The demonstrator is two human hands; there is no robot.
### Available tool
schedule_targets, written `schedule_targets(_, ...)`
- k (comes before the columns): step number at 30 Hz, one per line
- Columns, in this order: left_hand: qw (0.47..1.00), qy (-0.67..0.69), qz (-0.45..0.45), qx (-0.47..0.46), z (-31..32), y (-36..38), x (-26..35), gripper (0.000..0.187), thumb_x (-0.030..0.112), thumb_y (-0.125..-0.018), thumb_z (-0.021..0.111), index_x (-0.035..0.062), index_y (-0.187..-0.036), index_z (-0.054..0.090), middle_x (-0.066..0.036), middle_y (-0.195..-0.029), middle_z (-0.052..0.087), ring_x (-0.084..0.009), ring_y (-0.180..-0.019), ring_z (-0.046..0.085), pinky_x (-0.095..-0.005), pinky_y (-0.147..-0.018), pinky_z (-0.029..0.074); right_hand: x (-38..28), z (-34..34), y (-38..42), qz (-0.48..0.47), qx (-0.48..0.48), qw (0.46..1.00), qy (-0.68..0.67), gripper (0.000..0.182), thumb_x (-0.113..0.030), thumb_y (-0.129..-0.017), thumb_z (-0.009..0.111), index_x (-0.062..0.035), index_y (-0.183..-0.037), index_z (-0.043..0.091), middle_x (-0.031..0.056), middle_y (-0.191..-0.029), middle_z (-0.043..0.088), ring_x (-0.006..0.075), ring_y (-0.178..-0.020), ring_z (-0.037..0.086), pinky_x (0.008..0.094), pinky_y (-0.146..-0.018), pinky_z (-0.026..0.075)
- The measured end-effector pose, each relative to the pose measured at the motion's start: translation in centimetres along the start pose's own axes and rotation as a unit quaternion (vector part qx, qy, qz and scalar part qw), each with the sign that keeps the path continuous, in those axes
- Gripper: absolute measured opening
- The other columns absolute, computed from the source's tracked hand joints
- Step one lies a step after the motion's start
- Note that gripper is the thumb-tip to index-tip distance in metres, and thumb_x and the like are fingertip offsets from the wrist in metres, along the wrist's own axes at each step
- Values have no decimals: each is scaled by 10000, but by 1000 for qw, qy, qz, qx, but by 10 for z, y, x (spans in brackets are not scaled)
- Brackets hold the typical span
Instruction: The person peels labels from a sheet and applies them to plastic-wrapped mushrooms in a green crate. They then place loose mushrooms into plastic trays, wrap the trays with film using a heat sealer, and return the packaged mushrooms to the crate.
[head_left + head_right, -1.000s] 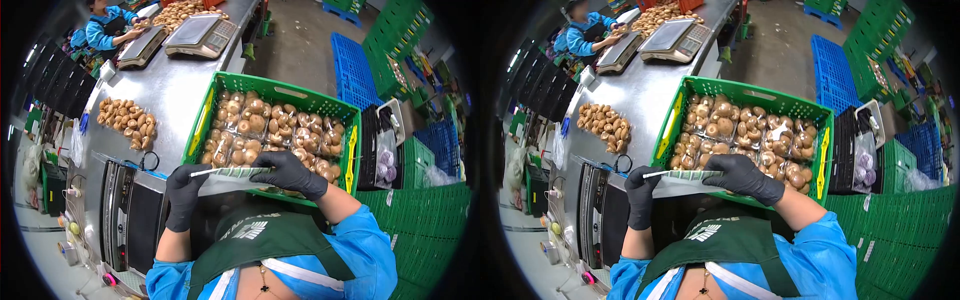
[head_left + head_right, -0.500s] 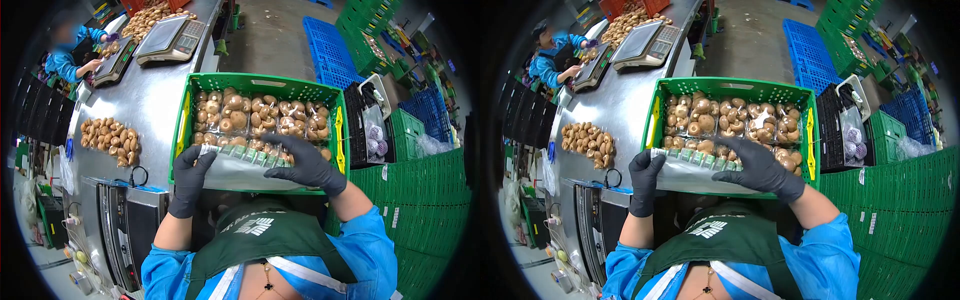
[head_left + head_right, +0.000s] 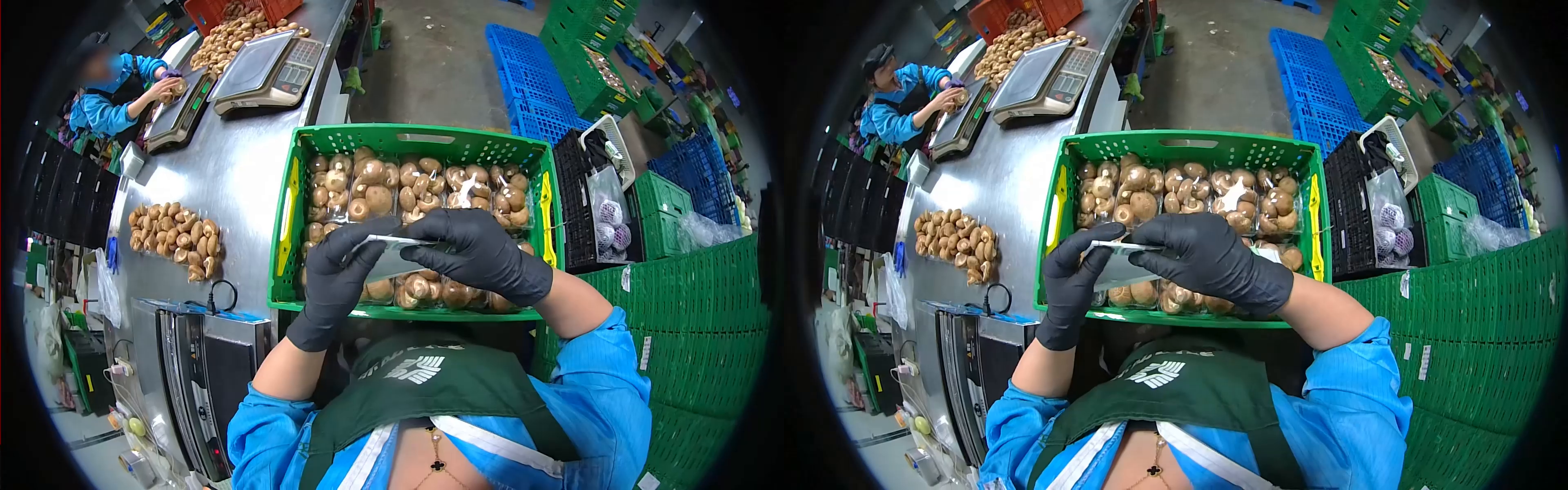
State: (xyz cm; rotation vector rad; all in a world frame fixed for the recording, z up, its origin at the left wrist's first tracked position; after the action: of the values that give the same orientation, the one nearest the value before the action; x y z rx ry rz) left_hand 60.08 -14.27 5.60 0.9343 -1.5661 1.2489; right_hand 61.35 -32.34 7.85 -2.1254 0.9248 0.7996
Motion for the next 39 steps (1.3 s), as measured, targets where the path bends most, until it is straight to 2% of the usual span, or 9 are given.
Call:
schedule_targets(13,996,-76,1,52,9,-1,-10,83,80,-767,641,8,-744,606,-23,-640,569,-89,-596,514,-240,-560,413,7,-14,2,67,-40,996,53,483,-326,-782,634,-132,-1189,460,73,-658,587,213,-579,590,302,-571,457)
schedule_targets(17,995,-87,11,41,16,-4,-5,87,83,-756,654,4,-765,619,-57,-640,600,-107,-585,546,-252,-550,427,11,-9,1,-2,-6,998,65,159,-223,-846,559,-67,-874,567,118,-674,593,260,-581,607,324,-518,457)
schedule_targets(21,995,-97,-7,21,18,-4,-7,89,81,-764,643,-3,-781,620,-46,-665,609,-93,-623,553,-246,-579,432,18,-4,6,-10,34,999,25,130,-190,-838,572,-67,-877,563,117,-666,588,249,-567,602,315,-506,454)
schedule_targets(23,995,21,-99,27,22,-4,-8,91,77,-765,634,-8,-790,619,-26,-700,615,-76,-657,544,-238,-610,431,22,-2,9,0,70,997,13,123,-206,-822,585,-92,-854,552,109,-638,571,278,-549,589,350,-485,459)
schedule_targets(28,974,-36,-221,-34,12,10,-31,155,120,-716,684,0,-797,627,-11,-717,606,-73,-679,535,-233,-639,433,42,-6,26,-13,121,992,31,104,-167,-813,603,-84,-855,557,103,-657,572,222,-591,596,314,-523,464)
schedule_targets(30,972,-103,-207,41,0,14,-38,145,91,-696,689,4,-789,619,-28,-722,602,-92,-697,540,-244,-639,437,65,-23,33,112,260,925,-251,123,-169,-804,624,-73,-843,558,95,-680,565,134,-673,592,277,-596,458)
schedule_targets(32,968,-52,-180,166,-30,29,-39,152,77,-680,685,10,-797,613,-54,-729,597,-118,-717,545,-265,-653,440,112,-64,44,160,248,938,-180,211,-253,-817,613,-50,-851,570,100,-698,551,100,-741,571,261,-654,446)
schedule_targets(36,991,28,-30,125,-79,51,-22,150,130,-705,674,22,-776,598,-51,-708,574,-167,-659,520,-286,-609,412,227,-88,99,376,-90,908,159,341,-387,-811,588,-49,-807,547,89,-703,570,189,-649,531,317,-622,429)
schedule_targets(39,987,14,-1,157,-83,59,-16,217,185,-732,675,37,-680,524,-34,-630,495,-152,-599,453,-277,-547,349,265,-79,109,360,-146,891,234,388,-432,-765,599,-51,-833,574,159,-775,595,299,-732,576,385,-668,447)
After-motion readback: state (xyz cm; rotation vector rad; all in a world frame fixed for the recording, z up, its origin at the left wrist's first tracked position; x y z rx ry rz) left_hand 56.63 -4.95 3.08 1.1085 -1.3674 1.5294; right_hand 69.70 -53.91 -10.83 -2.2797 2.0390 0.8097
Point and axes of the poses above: each hand's wrist, its own y-axis away from the middle knuckle, its own z-axis out of the palm, x = y × z, the point moved 2 cm from there along -y, towards the middle knuckle
